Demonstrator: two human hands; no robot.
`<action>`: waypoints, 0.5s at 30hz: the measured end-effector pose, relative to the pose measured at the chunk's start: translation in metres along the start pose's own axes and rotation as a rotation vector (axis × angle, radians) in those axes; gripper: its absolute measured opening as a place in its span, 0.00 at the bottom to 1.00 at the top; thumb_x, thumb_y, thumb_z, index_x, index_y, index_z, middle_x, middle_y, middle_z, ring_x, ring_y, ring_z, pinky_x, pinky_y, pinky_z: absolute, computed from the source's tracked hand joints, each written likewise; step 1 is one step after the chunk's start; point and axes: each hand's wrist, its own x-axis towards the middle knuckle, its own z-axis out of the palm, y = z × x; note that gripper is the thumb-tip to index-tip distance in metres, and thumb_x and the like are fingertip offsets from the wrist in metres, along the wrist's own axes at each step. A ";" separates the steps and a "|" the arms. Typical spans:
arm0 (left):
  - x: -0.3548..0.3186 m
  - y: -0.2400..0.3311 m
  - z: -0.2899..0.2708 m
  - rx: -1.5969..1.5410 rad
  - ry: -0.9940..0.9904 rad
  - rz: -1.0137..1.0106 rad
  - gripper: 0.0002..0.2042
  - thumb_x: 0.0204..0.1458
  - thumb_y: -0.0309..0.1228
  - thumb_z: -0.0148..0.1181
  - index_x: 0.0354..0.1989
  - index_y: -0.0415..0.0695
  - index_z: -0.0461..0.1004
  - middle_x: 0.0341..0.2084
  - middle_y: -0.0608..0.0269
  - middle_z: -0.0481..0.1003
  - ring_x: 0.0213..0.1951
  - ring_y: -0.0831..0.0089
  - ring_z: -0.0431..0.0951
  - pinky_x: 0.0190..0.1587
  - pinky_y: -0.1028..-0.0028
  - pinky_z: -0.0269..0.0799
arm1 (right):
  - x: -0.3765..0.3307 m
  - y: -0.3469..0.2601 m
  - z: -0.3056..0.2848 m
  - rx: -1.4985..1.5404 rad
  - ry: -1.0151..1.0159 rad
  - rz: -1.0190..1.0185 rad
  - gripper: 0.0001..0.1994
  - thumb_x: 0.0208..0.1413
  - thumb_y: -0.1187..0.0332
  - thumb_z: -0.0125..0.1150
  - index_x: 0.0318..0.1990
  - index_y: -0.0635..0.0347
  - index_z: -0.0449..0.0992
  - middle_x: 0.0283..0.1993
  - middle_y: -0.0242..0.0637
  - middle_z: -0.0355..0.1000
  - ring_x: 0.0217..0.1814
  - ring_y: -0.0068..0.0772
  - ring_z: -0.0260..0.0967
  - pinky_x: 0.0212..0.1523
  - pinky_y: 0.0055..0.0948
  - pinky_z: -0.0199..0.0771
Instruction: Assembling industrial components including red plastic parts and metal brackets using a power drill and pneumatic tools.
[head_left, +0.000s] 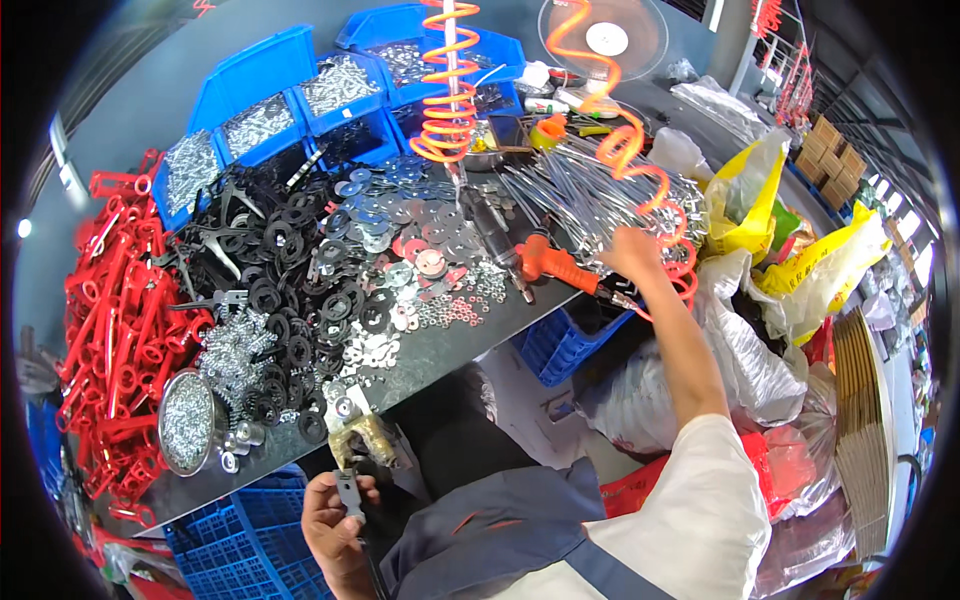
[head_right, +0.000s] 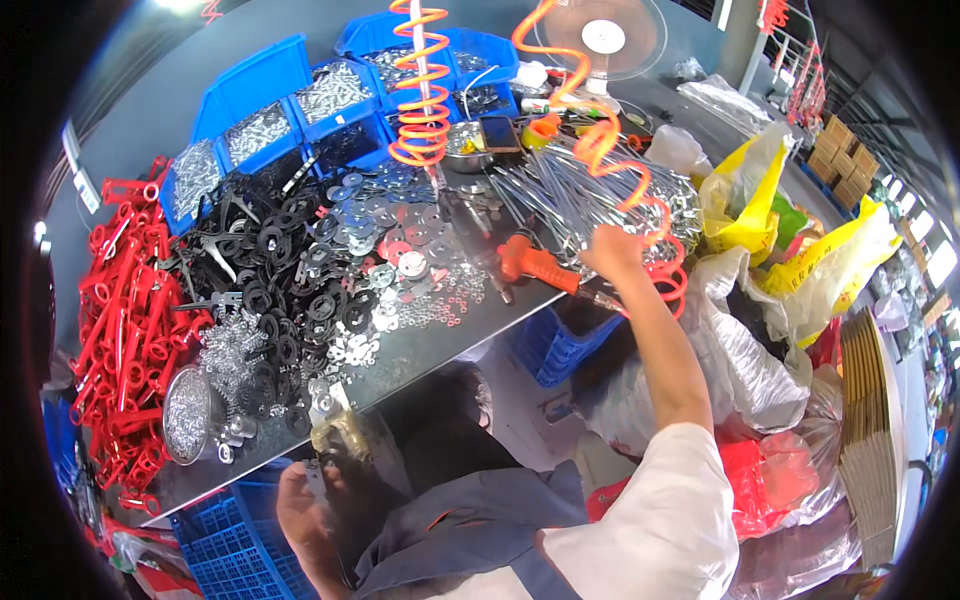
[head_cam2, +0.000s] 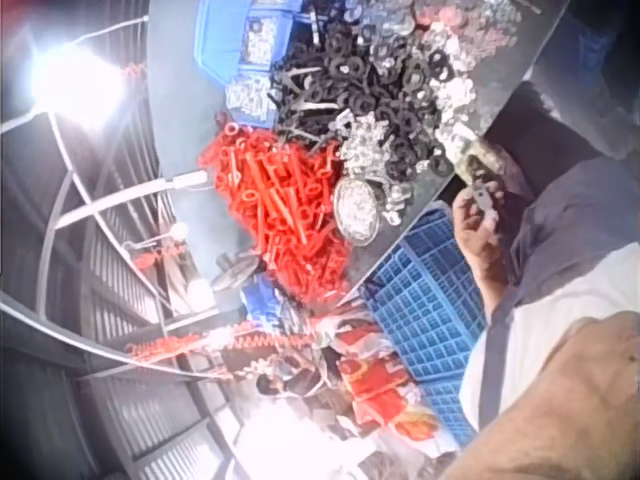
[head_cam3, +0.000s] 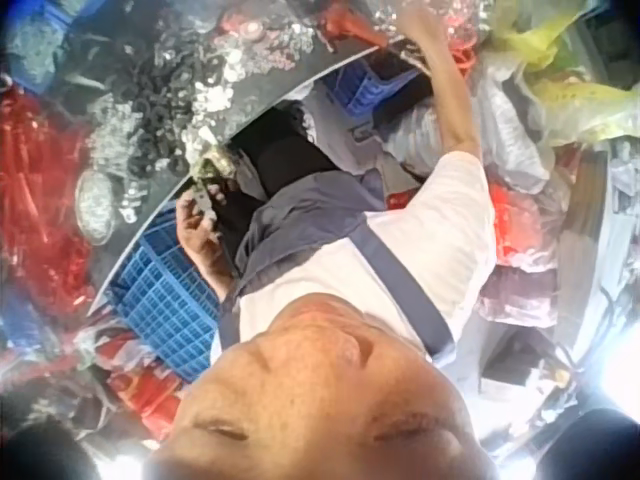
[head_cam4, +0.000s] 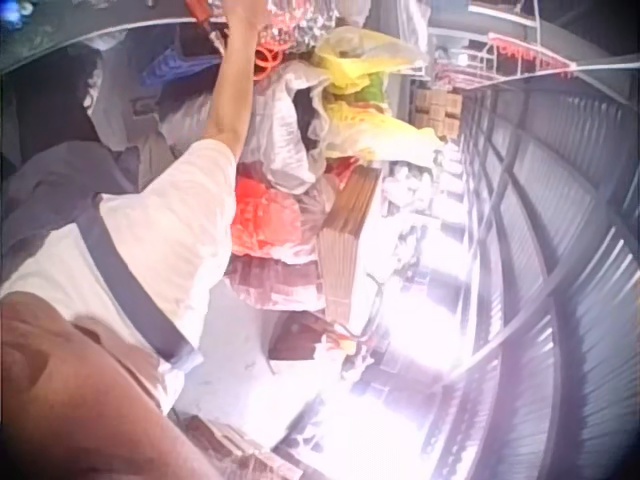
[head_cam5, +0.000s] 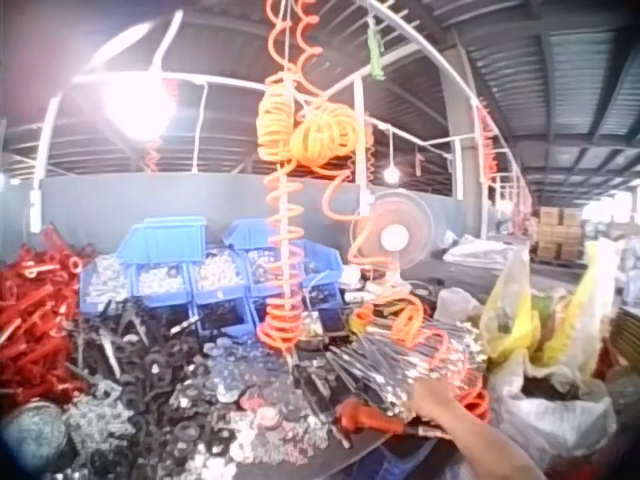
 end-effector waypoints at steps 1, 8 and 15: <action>-0.001 0.002 -0.011 0.024 0.033 0.040 0.32 0.35 0.32 0.68 0.50 0.35 0.63 0.38 0.44 0.76 0.37 0.63 0.79 0.43 0.69 0.75 | -0.007 0.012 0.000 0.457 -0.145 0.003 0.09 0.46 0.69 0.60 0.31 0.66 0.79 0.32 0.48 0.77 0.38 0.43 0.77 0.41 0.37 0.78; 0.004 0.012 -0.016 0.006 0.049 0.023 0.34 0.41 0.34 0.66 0.56 0.31 0.60 0.39 0.49 0.75 0.38 0.70 0.76 0.41 0.76 0.70 | -0.102 -0.068 0.057 2.284 -0.334 0.230 0.12 0.57 0.70 0.55 0.47 0.65 0.70 0.23 0.25 0.61 0.19 0.14 0.58 0.16 0.16 0.52; 0.013 0.026 -0.014 0.237 0.146 0.214 0.27 0.51 0.26 0.59 0.61 0.36 0.60 0.42 0.55 0.75 0.42 0.77 0.73 0.38 0.81 0.67 | -0.202 -0.179 -0.034 1.243 -0.215 -0.872 0.18 0.55 0.78 0.55 0.55 0.63 0.72 0.23 0.32 0.65 0.21 0.25 0.63 0.23 0.23 0.66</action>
